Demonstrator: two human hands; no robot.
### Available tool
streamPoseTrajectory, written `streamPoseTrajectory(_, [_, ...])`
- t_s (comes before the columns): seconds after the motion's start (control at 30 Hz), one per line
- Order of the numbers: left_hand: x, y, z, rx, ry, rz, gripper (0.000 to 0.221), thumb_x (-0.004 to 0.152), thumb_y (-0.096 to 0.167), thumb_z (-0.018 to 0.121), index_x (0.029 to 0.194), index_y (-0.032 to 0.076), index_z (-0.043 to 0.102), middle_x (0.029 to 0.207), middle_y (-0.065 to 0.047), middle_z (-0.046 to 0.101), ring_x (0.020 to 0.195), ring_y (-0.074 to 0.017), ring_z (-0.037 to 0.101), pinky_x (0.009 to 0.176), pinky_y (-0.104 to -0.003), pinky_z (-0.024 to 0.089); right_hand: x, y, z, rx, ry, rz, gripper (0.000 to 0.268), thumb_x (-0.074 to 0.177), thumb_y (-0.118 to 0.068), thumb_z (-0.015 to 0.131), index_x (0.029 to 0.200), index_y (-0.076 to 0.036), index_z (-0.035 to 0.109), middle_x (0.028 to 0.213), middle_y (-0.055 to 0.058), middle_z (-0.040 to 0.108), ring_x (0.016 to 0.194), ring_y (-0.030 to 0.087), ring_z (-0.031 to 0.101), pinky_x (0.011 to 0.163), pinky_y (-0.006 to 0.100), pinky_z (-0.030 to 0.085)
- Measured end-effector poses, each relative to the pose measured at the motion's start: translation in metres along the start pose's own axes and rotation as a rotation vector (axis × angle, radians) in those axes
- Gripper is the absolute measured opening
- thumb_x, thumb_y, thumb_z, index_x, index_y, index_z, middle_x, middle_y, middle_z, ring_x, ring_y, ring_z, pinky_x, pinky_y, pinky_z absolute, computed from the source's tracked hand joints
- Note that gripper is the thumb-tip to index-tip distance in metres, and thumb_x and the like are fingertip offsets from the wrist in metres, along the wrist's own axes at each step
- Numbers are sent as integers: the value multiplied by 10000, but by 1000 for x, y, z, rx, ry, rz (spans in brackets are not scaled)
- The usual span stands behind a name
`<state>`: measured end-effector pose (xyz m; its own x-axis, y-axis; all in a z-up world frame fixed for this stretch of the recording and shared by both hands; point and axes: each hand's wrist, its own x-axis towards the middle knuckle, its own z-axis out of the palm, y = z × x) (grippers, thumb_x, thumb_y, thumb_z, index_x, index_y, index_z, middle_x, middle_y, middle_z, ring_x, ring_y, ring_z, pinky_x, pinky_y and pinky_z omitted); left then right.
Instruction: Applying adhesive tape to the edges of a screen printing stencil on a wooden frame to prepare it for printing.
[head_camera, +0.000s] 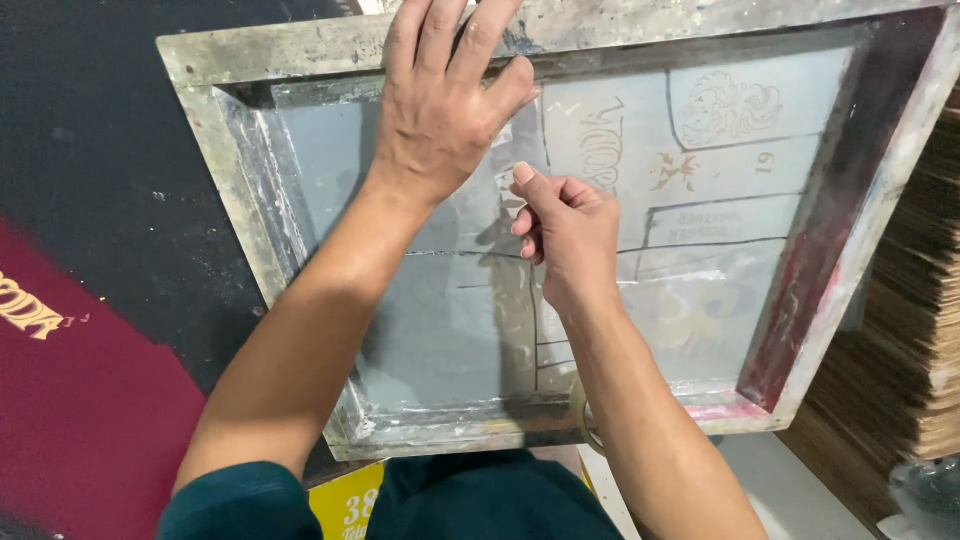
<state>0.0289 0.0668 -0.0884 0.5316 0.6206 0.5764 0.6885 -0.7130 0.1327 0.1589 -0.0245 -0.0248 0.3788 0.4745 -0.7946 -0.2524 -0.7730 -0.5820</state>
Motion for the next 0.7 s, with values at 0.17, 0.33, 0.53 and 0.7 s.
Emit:
streamPoseTrajectory(0.17, [0,1,1,4,5,-12,270,1068,172,892,934,149,659,1418,-122,539,1238,-366,562,1035,-497,478,0,-1,1,0,15,15,273,850,-282,781,740,-75,640,509,44,552,361,106,373,397,230,266])
streamPoseTrajectory(0.33, [-2,0,5,5,0,-12,289,1077,222,928,945,149,680,1422,-129,537,1260,-368,545,1048,-497,480,3,1,0,37,6,12,297,855,-247,785,689,-88,597,523,54,562,368,109,372,380,223,289])
streamPoseTrajectory(0.53, [0,2,4,20,34,-16,206,1066,154,834,944,138,669,1378,-130,557,1222,-358,562,1000,-490,500,3,0,1,6,17,22,266,855,-270,780,734,-81,637,502,33,542,361,94,365,387,220,252])
streamPoseTrajectory(0.7, [-2,2,5,29,35,-18,196,1077,178,815,951,143,669,1371,-123,558,1222,-361,561,1004,-496,492,1,-1,1,-6,15,17,289,858,-274,782,708,-85,622,507,34,549,366,100,376,390,225,262])
